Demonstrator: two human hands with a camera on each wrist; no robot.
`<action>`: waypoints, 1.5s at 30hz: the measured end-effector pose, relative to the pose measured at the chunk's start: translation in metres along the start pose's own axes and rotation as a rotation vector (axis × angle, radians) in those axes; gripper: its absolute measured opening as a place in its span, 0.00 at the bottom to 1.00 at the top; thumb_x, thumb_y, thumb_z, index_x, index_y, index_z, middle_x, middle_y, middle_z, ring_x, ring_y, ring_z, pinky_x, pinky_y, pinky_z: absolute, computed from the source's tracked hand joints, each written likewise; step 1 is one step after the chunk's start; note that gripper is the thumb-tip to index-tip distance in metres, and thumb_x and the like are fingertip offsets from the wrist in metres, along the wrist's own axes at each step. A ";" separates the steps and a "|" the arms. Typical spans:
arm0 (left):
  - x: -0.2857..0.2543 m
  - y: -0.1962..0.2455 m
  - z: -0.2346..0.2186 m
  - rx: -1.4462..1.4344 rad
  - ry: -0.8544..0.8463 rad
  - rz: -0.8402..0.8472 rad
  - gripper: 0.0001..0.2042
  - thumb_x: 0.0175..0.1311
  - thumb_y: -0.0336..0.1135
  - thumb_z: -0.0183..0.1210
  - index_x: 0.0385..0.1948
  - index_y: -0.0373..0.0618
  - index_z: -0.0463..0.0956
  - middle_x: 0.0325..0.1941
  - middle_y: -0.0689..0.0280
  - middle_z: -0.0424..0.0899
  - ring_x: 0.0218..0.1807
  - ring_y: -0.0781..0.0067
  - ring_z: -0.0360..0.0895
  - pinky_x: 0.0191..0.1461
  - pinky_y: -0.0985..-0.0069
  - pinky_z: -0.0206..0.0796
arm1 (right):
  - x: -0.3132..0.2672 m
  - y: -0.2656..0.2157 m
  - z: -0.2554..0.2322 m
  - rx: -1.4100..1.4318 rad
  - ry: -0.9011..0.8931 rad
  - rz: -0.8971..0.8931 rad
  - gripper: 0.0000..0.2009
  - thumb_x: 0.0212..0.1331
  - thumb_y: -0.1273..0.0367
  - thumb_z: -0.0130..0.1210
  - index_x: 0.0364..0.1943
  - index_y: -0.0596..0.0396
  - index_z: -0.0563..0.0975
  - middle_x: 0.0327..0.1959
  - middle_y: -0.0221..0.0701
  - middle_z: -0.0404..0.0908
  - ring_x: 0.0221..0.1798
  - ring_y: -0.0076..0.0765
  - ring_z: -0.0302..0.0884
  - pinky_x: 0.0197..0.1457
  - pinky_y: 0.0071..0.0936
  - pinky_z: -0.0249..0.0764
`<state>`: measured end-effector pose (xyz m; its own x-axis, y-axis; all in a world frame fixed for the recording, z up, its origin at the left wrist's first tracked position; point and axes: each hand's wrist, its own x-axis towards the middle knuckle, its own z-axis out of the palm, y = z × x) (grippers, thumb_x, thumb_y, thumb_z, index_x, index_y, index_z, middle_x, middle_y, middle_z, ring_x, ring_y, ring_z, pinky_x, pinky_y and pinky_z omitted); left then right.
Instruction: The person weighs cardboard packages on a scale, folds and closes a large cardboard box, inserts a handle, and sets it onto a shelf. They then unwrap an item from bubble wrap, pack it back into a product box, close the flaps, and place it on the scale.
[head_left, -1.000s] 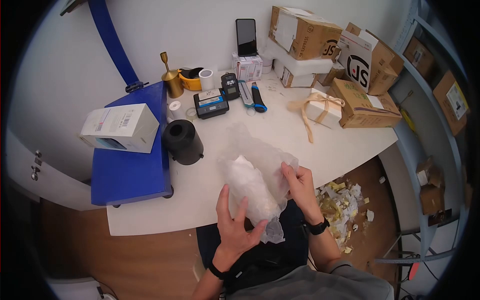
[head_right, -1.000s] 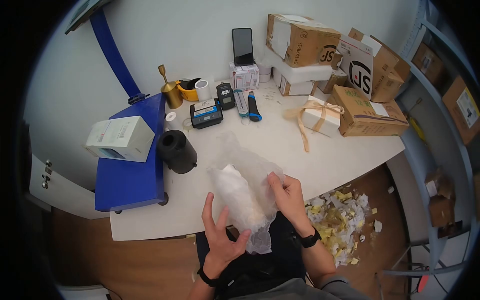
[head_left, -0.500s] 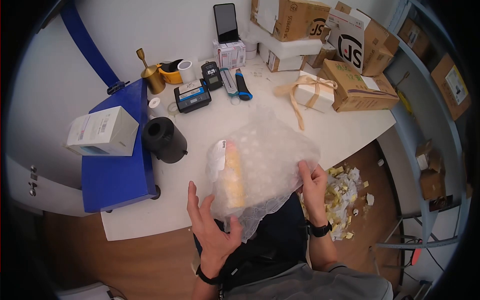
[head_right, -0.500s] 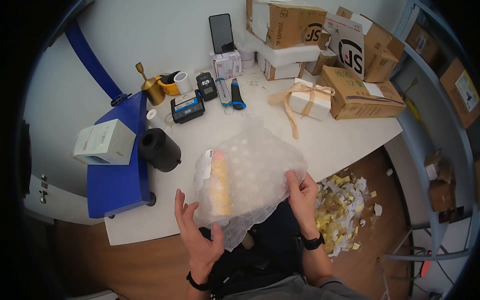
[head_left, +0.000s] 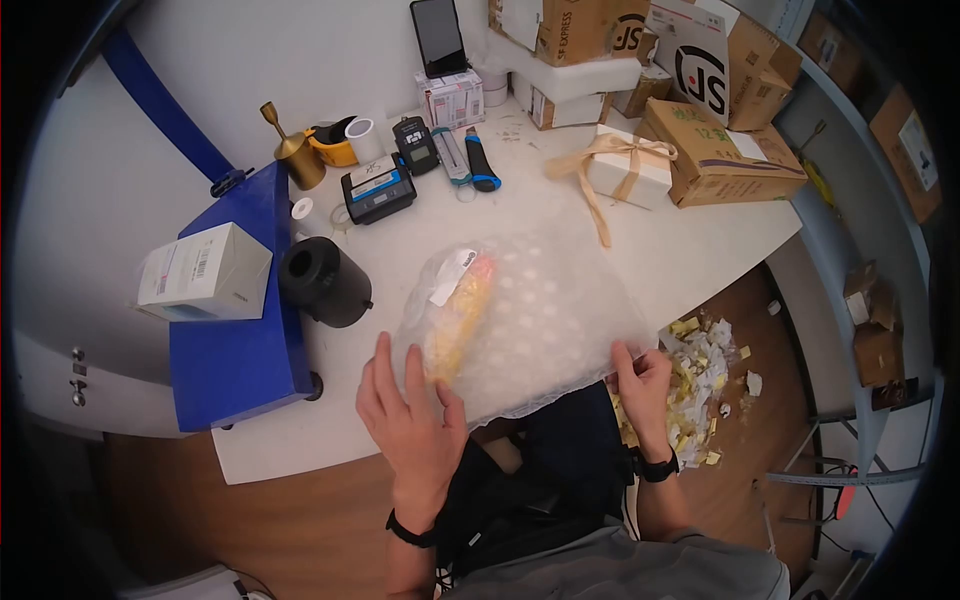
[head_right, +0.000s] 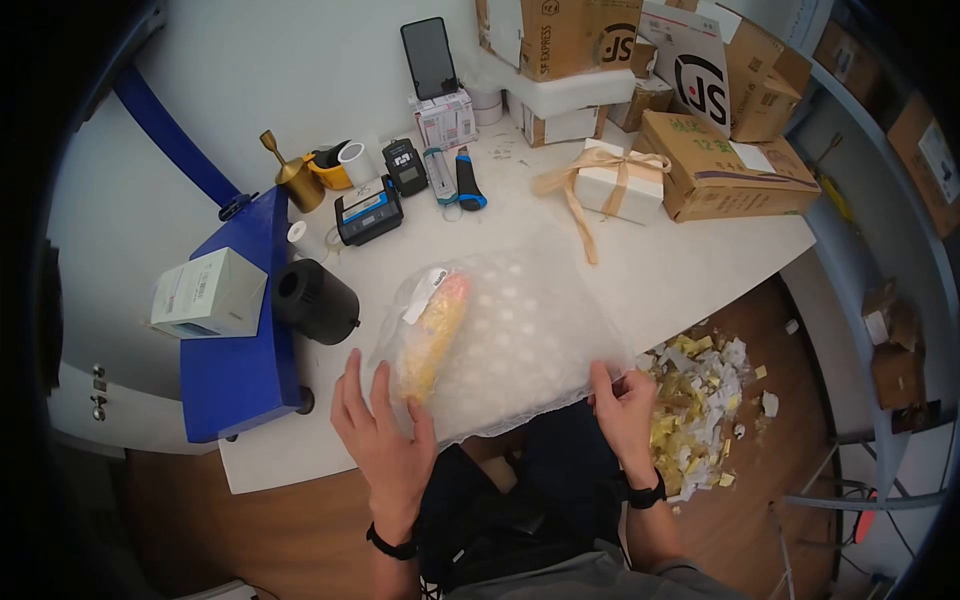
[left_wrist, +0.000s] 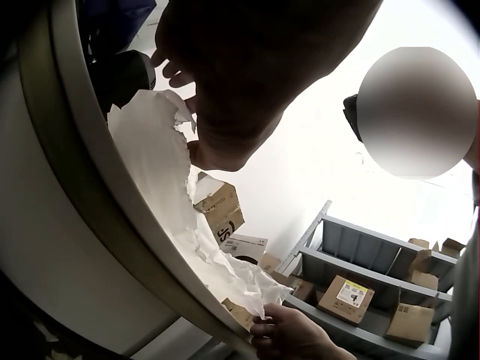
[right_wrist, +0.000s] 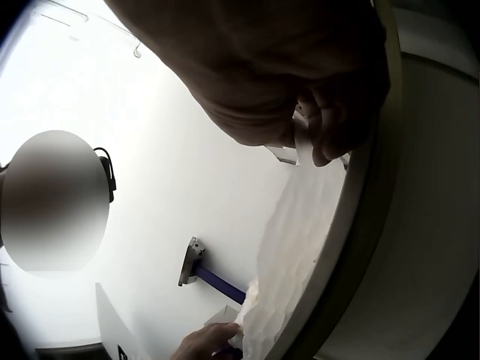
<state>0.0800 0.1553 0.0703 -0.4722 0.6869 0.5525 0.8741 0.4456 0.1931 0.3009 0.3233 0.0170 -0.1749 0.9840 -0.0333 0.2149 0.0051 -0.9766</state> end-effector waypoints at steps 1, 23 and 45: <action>0.002 0.002 0.002 0.003 -0.002 -0.001 0.30 0.60 0.35 0.66 0.65 0.35 0.71 0.75 0.43 0.68 0.72 0.36 0.65 0.73 0.47 0.59 | -0.002 -0.002 0.000 0.001 -0.003 0.002 0.16 0.73 0.65 0.61 0.28 0.62 0.82 0.16 0.27 0.80 0.17 0.19 0.74 0.21 0.19 0.65; 0.039 -0.023 -0.001 -0.710 -0.036 -0.465 0.26 0.66 0.38 0.71 0.61 0.36 0.73 0.57 0.54 0.84 0.55 0.63 0.82 0.62 0.66 0.72 | -0.064 -0.018 -0.022 -0.201 0.170 -0.688 0.21 0.62 0.74 0.68 0.57 0.60 0.74 0.35 0.34 0.83 0.28 0.27 0.77 0.31 0.23 0.69; -0.025 0.031 0.001 -1.944 -0.405 -0.895 0.29 0.77 0.47 0.58 0.71 0.37 0.65 0.64 0.54 0.79 0.58 0.60 0.80 0.64 0.61 0.72 | -0.003 -0.075 0.110 0.975 -0.897 0.209 0.39 0.78 0.40 0.42 0.77 0.61 0.61 0.69 0.48 0.76 0.69 0.47 0.78 0.73 0.46 0.74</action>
<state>0.1188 0.1529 0.0618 -0.4714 0.8515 -0.2296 -0.6638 -0.1712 0.7280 0.1795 0.3008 0.0669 -0.8692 0.4928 0.0403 -0.3873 -0.6279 -0.6751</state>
